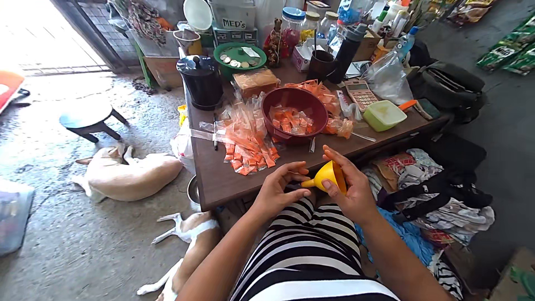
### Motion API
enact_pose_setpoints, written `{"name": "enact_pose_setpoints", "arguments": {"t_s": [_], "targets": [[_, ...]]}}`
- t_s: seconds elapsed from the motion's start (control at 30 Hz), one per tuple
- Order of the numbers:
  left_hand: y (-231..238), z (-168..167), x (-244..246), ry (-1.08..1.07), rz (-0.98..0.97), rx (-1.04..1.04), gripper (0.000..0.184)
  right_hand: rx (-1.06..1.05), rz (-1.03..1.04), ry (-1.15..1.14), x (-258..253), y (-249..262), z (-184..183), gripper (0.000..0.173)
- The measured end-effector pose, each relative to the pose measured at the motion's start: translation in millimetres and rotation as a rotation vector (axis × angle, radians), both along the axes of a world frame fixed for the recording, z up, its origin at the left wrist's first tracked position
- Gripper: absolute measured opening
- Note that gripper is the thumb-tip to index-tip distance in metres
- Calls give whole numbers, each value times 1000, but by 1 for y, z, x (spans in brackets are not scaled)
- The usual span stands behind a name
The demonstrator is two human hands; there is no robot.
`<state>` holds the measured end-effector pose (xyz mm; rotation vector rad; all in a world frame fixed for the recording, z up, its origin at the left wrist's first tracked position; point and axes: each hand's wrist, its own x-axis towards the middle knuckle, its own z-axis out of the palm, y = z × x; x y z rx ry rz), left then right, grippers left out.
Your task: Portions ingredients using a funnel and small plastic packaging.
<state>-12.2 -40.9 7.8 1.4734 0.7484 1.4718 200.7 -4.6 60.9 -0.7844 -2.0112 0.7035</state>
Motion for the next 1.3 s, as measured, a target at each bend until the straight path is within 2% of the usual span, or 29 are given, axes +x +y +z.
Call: {"name": "enact_pose_setpoints", "arguments": {"t_s": [0.1, 0.27, 0.33, 0.4, 0.43, 0.5, 0.57, 0.63, 0.7, 0.8, 0.9, 0.97, 1.07, 1.17, 1.3], "targets": [[5, 0, -6, 44, 3, -67, 43, 9, 14, 2, -2, 3, -1, 60], [17, 1, -14, 524, 102, 125, 26, 96, 40, -60, -10, 6, 3, 62], [24, 3, -15, 598, 122, 166, 26, 118, 47, -89, -10, 11, 7, 75], [34, 5, -17, 567, 160, 188, 26, 88, 33, -25, -5, 21, 9, 89], [40, 8, -19, 531, 181, 196, 25, 48, 11, 52, 0, 28, 8, 87], [53, 16, -26, 441, 220, 207, 23, -129, -73, 296, 13, 45, -3, 71], [69, 27, -35, 339, 245, 218, 19, -396, -284, 575, 24, 62, -17, 48], [86, 38, -42, 255, 263, 244, 14, -660, -547, 790, 32, 82, -29, 44], [102, 44, -47, 178, 248, 247, 7, -822, -683, 937, 39, 100, -37, 46], [114, 45, -47, 46, 181, 186, 10, -887, -666, 998, 44, 119, -36, 42], [114, 34, -47, -55, 93, 100, 10, -913, -673, 1054, 47, 139, -36, 24], [114, 26, -51, -95, 52, 76, 13, -890, -676, 1080, 44, 152, -37, 19], [112, 22, -55, -154, 62, 28, 17, -723, -672, 994, 38, 163, -39, 20], [112, 21, -53, -180, 72, 10, 17, -440, -611, 644, 40, 170, -42, 33], [111, 21, -50, -209, 45, 24, 15, -136, -616, 148, 45, 174, -18, 40]]}}
